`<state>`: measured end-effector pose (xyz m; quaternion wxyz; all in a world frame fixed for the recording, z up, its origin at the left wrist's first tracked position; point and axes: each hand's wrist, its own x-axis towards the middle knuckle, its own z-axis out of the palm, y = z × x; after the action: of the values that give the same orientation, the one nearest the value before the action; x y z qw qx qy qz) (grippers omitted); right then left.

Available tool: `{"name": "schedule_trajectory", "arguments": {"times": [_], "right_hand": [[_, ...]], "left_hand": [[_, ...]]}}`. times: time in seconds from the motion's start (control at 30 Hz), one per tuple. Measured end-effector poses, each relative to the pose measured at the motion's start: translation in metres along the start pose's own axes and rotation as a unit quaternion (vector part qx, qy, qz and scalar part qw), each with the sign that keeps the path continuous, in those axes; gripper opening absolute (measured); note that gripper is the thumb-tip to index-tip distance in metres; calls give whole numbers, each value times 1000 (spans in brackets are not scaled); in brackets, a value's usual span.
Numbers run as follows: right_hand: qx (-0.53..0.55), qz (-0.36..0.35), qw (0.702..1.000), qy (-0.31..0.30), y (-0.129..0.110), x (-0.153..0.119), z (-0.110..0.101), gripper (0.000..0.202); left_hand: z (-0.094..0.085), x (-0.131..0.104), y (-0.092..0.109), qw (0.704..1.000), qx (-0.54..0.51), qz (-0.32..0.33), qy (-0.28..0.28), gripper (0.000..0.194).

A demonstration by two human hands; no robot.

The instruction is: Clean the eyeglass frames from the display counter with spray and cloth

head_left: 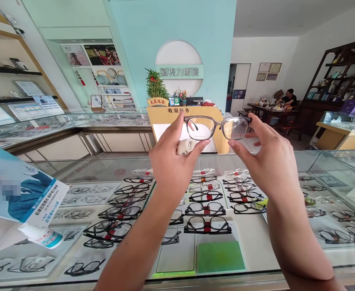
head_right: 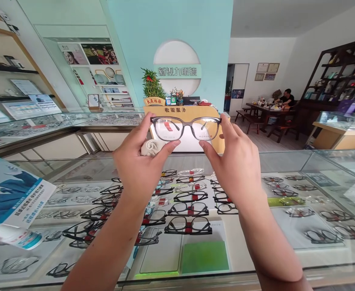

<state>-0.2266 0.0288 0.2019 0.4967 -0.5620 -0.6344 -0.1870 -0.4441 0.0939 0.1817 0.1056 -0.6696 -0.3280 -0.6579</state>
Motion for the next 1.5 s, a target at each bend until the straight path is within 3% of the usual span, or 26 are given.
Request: {"name": "schedule_trajectory", "arguments": {"times": [0.37, 0.67, 1.5], "right_hand": [[-62, -15, 998, 25, -6, -5, -4, 68], [-82, -11, 996, 29, -12, -7, -3, 67], [-86, -16, 995, 42, -19, -8, -4, 58]], "left_hand": [[1, -2, 0, 998, -26, -51, 1, 75], [-6, 5, 3, 989, -64, -124, -38, 80], [-4, 5, -1, 995, -35, -83, -30, 78]]}}
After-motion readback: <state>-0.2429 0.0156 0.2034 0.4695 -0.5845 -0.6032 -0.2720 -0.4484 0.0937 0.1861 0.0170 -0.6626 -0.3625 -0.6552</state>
